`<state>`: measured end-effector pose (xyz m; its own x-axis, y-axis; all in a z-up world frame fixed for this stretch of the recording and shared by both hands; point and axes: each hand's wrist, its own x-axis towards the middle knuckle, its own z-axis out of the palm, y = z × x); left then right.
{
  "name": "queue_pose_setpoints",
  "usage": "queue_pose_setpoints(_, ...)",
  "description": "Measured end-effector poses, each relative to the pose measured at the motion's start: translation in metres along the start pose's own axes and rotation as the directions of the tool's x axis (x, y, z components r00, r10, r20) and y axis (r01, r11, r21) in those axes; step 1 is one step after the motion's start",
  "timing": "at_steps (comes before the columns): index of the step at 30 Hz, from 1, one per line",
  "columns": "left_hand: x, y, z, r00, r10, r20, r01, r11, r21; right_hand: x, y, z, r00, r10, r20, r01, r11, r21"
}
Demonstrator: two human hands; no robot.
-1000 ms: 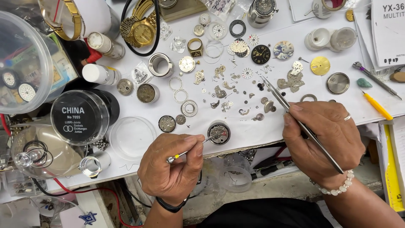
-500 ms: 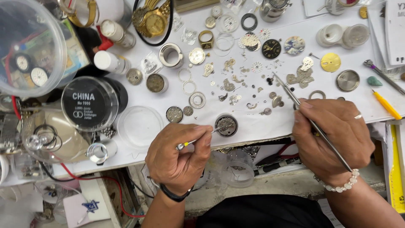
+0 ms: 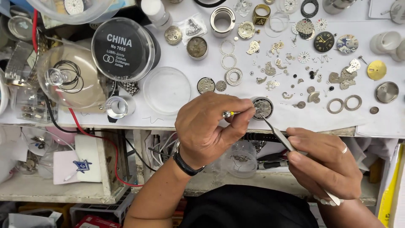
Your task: Inspecting and manipulating tiny components of a watch movement using tweezers and a probe on a repair bench.
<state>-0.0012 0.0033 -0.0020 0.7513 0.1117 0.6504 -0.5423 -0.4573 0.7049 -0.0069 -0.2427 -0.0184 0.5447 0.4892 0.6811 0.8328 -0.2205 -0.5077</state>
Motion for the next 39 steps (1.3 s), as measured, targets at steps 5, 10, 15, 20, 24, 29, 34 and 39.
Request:
queue_pose_setpoints(5, 0.0, 0.0, -0.002, 1.0, 0.002, -0.002, -0.002, 1.0, -0.002, -0.001, 0.005, 0.007, 0.999, -0.048, -0.012, 0.049, 0.999, 0.002)
queue_pose_setpoints(10, 0.0, 0.0, -0.002, 1.0, -0.004, 0.006, 0.004, 1.0, 0.016, 0.0, 0.004, 0.008, 0.999, -0.047, -0.023, 0.047, 0.999, -0.021)
queue_pose_setpoints(15, 0.001, 0.001, -0.002, 1.0, -0.005, 0.004, 0.005, 1.0, 0.014, -0.001, 0.0, 0.006, 1.0, 0.001, 0.009, -0.001, 1.0, -0.03)
queue_pose_setpoints(20, 0.0, 0.001, -0.001, 1.0, -0.012, 0.004, 0.012, 1.0, 0.006, 0.0, 0.004, 0.007, 0.999, -0.032, 0.003, 0.032, 0.999, -0.022)
queue_pose_setpoints(24, 0.001, 0.001, -0.002, 1.0, -0.007, 0.007, 0.007, 1.0, 0.008, 0.002, -0.001, 0.007, 1.0, 0.003, 0.007, -0.002, 0.999, -0.04)
queue_pose_setpoints(29, 0.001, 0.001, -0.002, 1.0, -0.002, 0.004, 0.002, 1.0, 0.018, 0.002, -0.002, 0.007, 1.0, 0.006, 0.011, -0.005, 0.999, -0.044)
queue_pose_setpoints(34, 0.002, 0.001, -0.002, 1.0, -0.003, 0.002, 0.003, 1.0, 0.013, 0.001, -0.001, 0.008, 1.0, 0.009, 0.004, -0.009, 0.999, -0.048)
queue_pose_setpoints(39, 0.001, 0.001, -0.002, 1.0, -0.01, 0.009, 0.01, 1.0, 0.014, 0.0, -0.001, 0.008, 1.0, 0.008, -0.015, -0.009, 0.999, -0.036)
